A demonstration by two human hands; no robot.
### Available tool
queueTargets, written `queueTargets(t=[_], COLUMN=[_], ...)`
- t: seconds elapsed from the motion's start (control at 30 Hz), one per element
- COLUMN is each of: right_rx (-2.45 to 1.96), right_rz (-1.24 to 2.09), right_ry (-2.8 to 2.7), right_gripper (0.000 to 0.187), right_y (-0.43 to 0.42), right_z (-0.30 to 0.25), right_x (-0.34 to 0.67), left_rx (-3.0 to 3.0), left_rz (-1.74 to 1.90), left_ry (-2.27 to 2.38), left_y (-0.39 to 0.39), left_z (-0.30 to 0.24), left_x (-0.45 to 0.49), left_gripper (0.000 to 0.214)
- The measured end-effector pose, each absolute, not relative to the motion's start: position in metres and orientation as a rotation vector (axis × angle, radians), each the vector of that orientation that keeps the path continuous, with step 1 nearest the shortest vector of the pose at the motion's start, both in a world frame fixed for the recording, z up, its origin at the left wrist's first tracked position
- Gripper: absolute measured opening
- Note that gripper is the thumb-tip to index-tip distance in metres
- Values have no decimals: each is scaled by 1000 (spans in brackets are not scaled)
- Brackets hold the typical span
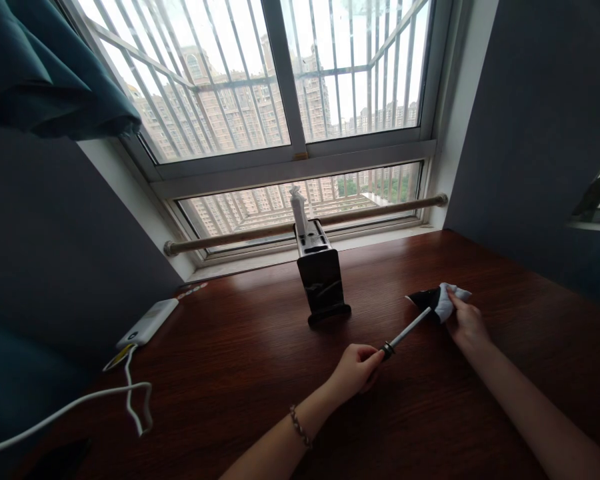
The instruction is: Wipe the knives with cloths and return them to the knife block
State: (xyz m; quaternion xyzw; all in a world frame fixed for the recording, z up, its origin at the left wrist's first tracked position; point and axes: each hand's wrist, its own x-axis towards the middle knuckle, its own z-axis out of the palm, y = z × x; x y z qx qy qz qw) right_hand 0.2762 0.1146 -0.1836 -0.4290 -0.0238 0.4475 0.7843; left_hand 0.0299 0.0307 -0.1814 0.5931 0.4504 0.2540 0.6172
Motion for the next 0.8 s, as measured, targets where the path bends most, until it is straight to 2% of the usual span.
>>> queueTargets(t=[0.23,0.8], right_rx=[-916,-890], right_rz=[909,948], right_ry=[-48,-94], right_gripper=[14,14], right_y=[117,118], right_z=[-186,-193], right_x=[285,289], left_rx=[1871,1826], left_rz=[743,634], left_ry=[1191,1195], left_y=[24,26], left_z=[-183,-184], left_x=[29,27], left_gripper=[43,46])
